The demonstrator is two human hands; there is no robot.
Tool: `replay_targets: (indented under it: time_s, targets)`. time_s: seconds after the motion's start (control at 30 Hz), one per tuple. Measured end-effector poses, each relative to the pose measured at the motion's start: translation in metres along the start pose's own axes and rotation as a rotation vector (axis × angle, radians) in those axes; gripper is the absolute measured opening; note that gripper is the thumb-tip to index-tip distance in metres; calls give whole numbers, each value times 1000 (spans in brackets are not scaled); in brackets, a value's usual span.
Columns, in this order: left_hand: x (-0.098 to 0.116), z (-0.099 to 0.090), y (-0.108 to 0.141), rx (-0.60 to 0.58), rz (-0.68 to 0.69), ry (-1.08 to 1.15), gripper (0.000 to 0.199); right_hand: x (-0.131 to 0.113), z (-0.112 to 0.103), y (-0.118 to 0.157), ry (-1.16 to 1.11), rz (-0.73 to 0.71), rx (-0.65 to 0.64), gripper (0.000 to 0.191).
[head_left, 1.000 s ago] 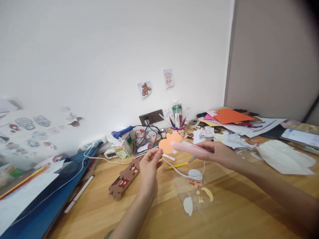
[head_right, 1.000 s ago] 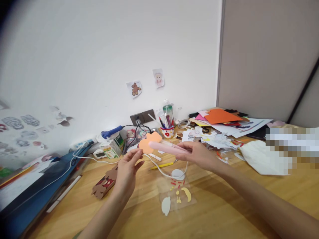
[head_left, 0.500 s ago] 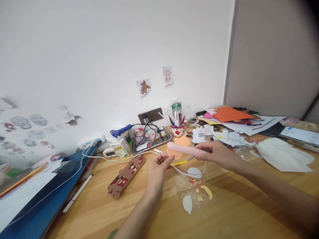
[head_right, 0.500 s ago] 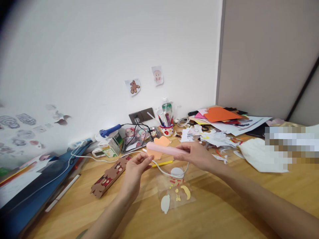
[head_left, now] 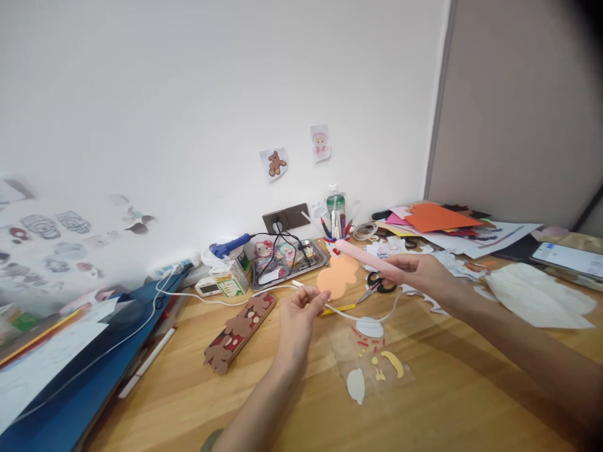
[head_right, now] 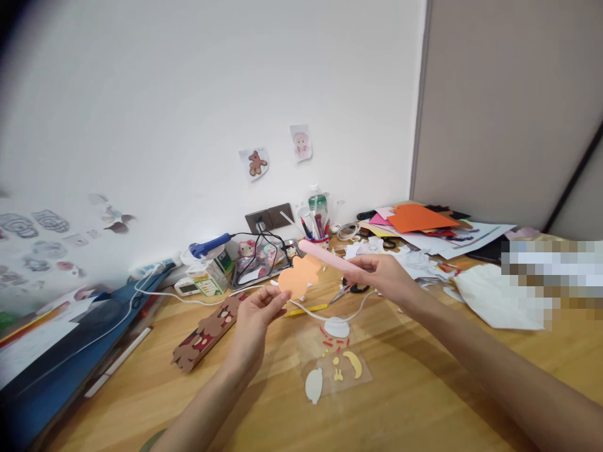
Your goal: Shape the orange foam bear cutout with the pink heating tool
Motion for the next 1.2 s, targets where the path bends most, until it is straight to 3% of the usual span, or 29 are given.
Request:
replay_targets:
  time_s: [0.17,0.47,0.7,0.83,0.97,1.2]
  targets:
    - [-5,-3,-1,34,-50,35,21,9,-18,-6,-128,47,135,30]
    - [-6,8,5,-24,-119,89,21,4,11,1,-535,93,-61,30]
    - [6,14,11,-63,-27,15,20,-9,30,19,-309,76,-3,31]
    - [2,17,11,-128,-51,-34,21,-13,27,25,-354,80,97,39]
    - [-1,23,12,-254,-69,-120,21,-17,23,27,-315,85,114,40]
    - [36,22,12,-244,102,-241,22,-25,26,36,-138,61,40,23]
Point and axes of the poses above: each hand's wrist, its own y-axis away from the middle knuckle, its own z-axis out of the palm, x = y × z, the point moved 5 cm from there along -y, towards the middle knuckle, and after that the axes turned 11 degrees about z, right-handed, at the moved point
